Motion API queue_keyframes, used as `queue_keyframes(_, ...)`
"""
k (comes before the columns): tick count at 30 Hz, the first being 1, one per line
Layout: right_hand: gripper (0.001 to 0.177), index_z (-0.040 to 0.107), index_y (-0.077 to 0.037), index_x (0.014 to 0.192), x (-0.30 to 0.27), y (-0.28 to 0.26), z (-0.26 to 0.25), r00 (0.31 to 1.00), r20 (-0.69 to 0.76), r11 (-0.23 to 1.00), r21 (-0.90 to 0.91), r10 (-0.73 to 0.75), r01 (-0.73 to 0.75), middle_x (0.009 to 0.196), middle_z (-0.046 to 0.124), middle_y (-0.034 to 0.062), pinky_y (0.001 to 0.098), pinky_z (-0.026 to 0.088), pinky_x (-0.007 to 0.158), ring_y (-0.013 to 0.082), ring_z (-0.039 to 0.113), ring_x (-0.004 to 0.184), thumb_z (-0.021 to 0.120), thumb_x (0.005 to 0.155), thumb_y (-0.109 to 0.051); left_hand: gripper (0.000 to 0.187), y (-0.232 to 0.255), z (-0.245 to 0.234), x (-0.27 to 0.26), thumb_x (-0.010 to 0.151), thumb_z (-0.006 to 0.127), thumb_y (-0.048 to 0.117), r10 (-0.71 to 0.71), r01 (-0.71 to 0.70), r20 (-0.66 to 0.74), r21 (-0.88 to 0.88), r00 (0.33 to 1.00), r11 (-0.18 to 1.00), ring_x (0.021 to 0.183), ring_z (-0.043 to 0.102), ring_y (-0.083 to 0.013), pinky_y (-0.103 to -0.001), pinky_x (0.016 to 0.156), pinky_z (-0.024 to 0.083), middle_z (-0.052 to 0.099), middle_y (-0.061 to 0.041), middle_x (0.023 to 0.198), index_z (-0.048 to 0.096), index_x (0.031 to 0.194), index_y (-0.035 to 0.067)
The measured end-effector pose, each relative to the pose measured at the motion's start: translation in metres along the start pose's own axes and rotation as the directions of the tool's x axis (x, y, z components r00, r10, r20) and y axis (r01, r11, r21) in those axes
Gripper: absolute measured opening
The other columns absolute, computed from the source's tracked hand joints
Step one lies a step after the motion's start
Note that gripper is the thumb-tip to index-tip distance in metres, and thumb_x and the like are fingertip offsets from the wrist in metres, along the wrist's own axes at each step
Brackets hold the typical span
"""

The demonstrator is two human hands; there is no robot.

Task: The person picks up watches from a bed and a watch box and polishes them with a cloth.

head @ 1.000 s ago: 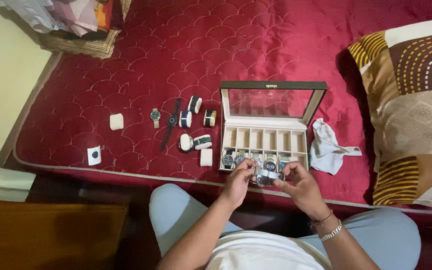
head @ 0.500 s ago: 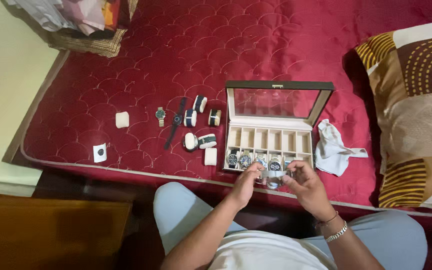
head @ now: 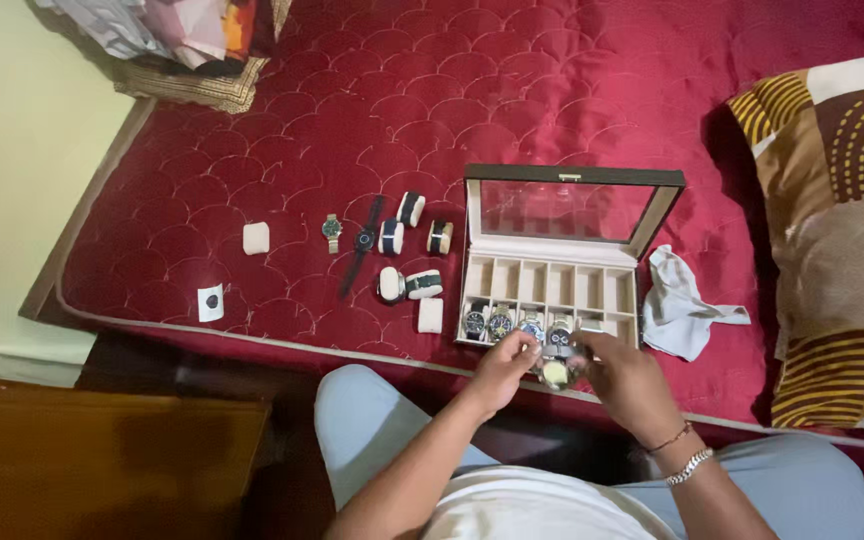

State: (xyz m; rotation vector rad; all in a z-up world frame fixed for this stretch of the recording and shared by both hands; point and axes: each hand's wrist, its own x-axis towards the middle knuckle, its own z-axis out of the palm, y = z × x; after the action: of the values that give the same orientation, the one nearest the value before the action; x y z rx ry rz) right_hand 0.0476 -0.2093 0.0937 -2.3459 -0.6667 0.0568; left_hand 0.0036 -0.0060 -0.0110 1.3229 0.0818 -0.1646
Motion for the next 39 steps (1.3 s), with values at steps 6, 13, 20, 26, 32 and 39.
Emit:
queue_keyframes(6,0.027,0.068,-0.007,0.111,0.006,-0.003,-0.022,0.999,-0.043,0.996,0.081,-0.018,0.022,0.094,0.072,0.0144,0.0399,0.056,0.069,0.0314,0.072,0.081,0.072,0.087,-0.019,0.037,0.018,0.005,0.001,0.099,0.064,0.016,-0.151,0.148,0.044,0.074,0.988,0.986,0.126,0.057,-0.0157,-0.033,0.113,0.042,0.063,-0.007,0.131,0.056,0.134,0.006)
queue_keyframes(13,0.021,0.066,-0.004,0.112,0.001,0.025,-0.041,0.99,-0.019,0.974,0.185,0.139,-0.133,0.086,0.072,0.0135,0.0374,0.057,0.07,0.0269,0.072,0.075,0.064,0.097,-0.02,0.038,0.003,0.004,0.0,0.096,0.068,0.016,-0.236,0.239,-0.043,0.086,0.971,0.967,0.118,0.063,-0.0213,-0.034,0.104,0.052,0.068,-0.01,0.126,0.062,0.131,0.004)
queue_keyframes(20,0.022,0.065,-0.002,0.109,0.003,0.044,-0.006,0.955,0.061,0.852,0.437,0.291,-0.287,0.085,0.074,0.0074,0.0307,0.061,0.068,0.0152,0.072,0.076,0.068,0.094,-0.017,0.062,0.012,0.02,-0.008,0.083,0.082,0.016,0.097,-0.118,0.091,0.262,0.991,0.958,0.123,0.059,-0.0248,-0.038,0.103,0.048,0.063,-0.015,0.133,0.054,0.136,0.001)
queue_keyframes(26,0.023,0.065,0.003,0.103,0.022,0.029,0.039,0.826,0.208,0.601,0.597,0.524,-0.532,0.081,0.066,0.0057,0.0322,0.052,0.06,0.0132,0.068,0.073,0.072,0.096,-0.018,0.058,0.023,0.01,-0.009,0.093,0.073,0.023,0.014,-0.051,0.07,0.562,0.997,0.826,0.111,0.068,-0.0232,-0.037,0.095,0.053,0.071,-0.018,0.125,0.053,0.144,0.004)
queue_keyframes(32,0.022,0.071,-0.001,0.099,0.016,0.034,0.079,0.824,0.43,0.64,0.525,0.369,-0.561,0.071,0.071,0.0045,0.0265,0.055,0.057,0.0117,0.065,0.061,0.072,0.093,-0.022,0.041,0.05,-0.054,-0.02,0.088,0.08,0.03,-0.235,0.146,0.052,0.652,0.971,0.744,0.074,0.074,-0.0162,-0.035,0.068,0.058,0.075,-0.011,0.095,0.071,0.116,0.002)
queue_keyframes(39,0.04,0.069,0.001,0.093,0.028,0.016,0.132,0.655,0.642,0.695,0.254,0.399,-0.672,0.07,0.067,0.0062,0.0303,0.051,0.055,0.0147,0.062,0.059,0.062,0.1,-0.037,0.031,0.015,-0.145,-0.023,0.083,0.084,0.017,-0.279,0.241,-0.021,0.567,0.96,0.788,0.071,0.068,-0.0098,-0.03,0.067,0.057,0.076,-0.008,0.087,0.072,0.108,0.004)
